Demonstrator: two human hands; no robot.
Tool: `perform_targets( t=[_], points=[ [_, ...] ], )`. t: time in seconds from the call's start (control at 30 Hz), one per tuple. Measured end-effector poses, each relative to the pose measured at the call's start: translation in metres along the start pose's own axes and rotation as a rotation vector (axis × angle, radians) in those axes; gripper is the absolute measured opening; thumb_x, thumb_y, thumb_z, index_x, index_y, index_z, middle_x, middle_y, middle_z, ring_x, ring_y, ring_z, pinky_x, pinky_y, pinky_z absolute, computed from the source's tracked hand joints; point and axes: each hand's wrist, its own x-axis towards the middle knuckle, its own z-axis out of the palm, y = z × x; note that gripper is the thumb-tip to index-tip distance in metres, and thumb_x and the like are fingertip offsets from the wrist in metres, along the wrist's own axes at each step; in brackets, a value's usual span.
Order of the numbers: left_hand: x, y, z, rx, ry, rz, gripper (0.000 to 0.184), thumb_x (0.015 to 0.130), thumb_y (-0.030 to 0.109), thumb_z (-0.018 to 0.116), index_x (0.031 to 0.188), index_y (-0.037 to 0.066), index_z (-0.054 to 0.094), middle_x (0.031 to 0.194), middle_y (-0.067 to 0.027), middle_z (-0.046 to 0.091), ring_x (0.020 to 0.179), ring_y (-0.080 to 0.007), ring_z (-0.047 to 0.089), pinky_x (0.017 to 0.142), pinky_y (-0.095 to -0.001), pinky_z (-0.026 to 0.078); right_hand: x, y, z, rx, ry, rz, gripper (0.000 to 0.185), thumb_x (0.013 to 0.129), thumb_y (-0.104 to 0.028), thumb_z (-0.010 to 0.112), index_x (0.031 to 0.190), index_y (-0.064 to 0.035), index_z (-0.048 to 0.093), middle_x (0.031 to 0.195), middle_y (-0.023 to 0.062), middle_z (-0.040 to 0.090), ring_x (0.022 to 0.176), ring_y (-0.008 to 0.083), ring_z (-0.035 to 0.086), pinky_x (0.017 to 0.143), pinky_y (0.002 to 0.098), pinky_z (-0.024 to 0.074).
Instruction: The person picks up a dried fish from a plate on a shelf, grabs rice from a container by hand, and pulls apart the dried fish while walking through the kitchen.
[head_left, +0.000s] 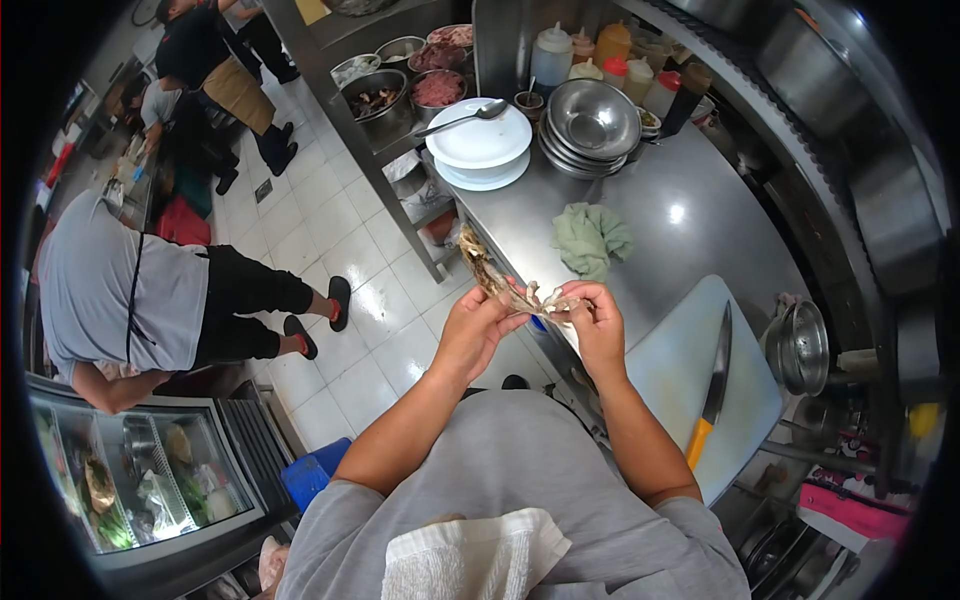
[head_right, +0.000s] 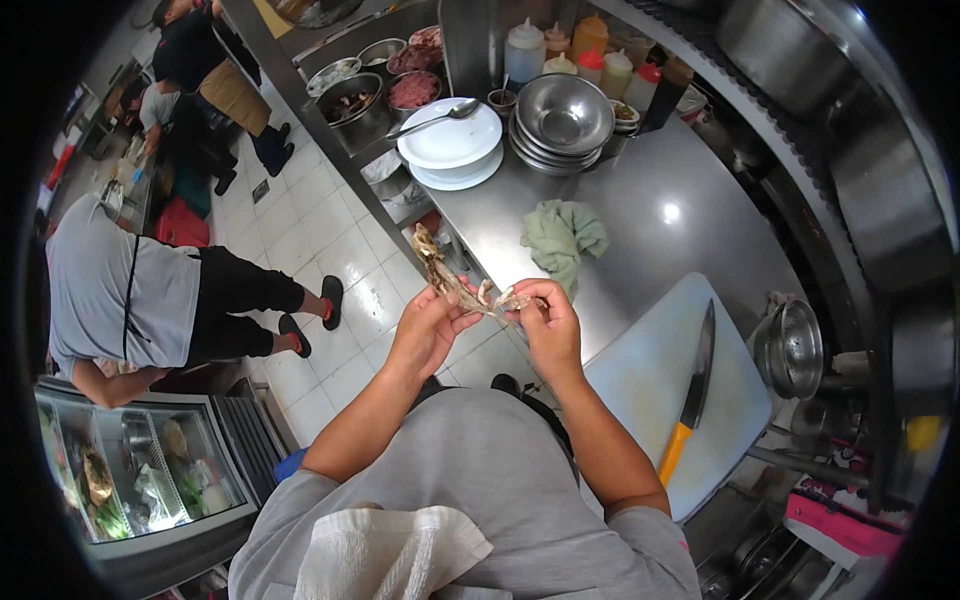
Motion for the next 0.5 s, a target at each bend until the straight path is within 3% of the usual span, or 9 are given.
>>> perform_targets(
  t=[0.03,0.1,0.23,0.37,0.4,0.5],
  points=[
    [0.001,0.000,0.003,0.021,-0.038,0.029,0.026,0.086,0.013,0.056,0.110,0.003,0.051,0.103,-0.0067,0.058,0.096,-0.0162,0.057,0.086,-0.0326,0.046,0.002,-0.004,-0.004,0.000,0.008,-0.007,0.010,0.087,-0.001,0.044,0.095,0.0011,0.048,0.105,0.0120,0.052,0.089,0.0157,0.056,0.075,0.0300,0.0521],
    [0.003,-0.001,0.007,0.091,-0.055,0.060,0.027,0.086,0.012,0.056,0.111,0.003,0.050,0.104,-0.0059,0.058,0.096,-0.0157,0.057,0.086,-0.0324,0.047,0.005,-0.015,-0.015,0.271,-0.078,0.199,0.016,0.085,-0.004,0.048,0.101,-0.0002,0.049,0.113,0.0147,0.051,0.094,0.0189,0.056,0.082,0.0342,0.0491],
    [0.006,-0.004,0.006,0.285,-0.109,0.112,0.030,0.085,0.009,0.057,0.114,0.001,0.049,0.104,-0.0042,0.058,0.096,-0.0138,0.056,0.085,-0.0307,0.047,0.006,-0.020,-0.034,0.464,-0.264,0.263,0.027,0.084,-0.009,0.051,0.109,-0.0019,0.049,0.117,0.0154,0.052,0.099,0.0217,0.056,0.086,0.0361,0.0459],
    [0.007,-0.011,-0.004,0.321,-0.118,0.094,0.030,0.084,0.010,0.058,0.112,0.002,0.051,0.102,-0.0038,0.058,0.092,-0.0123,0.057,0.082,-0.0282,0.047,0.004,-0.016,-0.033,-0.130,-0.365,0.302,0.030,0.081,-0.006,0.058,0.110,-0.0008,0.052,0.112,0.0089,0.054,0.102,0.0162,0.053,0.087,0.0291,0.0429],
    [0.007,-0.010,-0.004,0.306,-0.128,0.077,0.029,0.084,0.011,0.059,0.111,0.003,0.052,0.102,-0.0037,0.058,0.091,-0.0118,0.057,0.081,-0.0275,0.048,0.003,-0.018,-0.025,-0.122,-0.348,0.209,0.028,0.079,-0.003,0.061,0.106,-0.0013,0.055,0.093,0.0033,0.058,0.085,0.0095,0.055,0.073,0.0236,0.0455],
    [0.007,-0.008,-0.012,0.261,-0.116,0.141,0.028,0.085,0.015,0.060,0.109,0.004,0.053,0.100,-0.0033,0.059,0.088,-0.0110,0.058,0.079,-0.0259,0.048,0.008,-0.014,-0.017,-0.467,-0.363,-0.003,0.016,0.079,-0.002,0.059,0.095,0.0005,0.060,0.087,0.0053,0.060,0.078,0.0104,0.058,0.067,0.0237,0.0470]
  ],
)
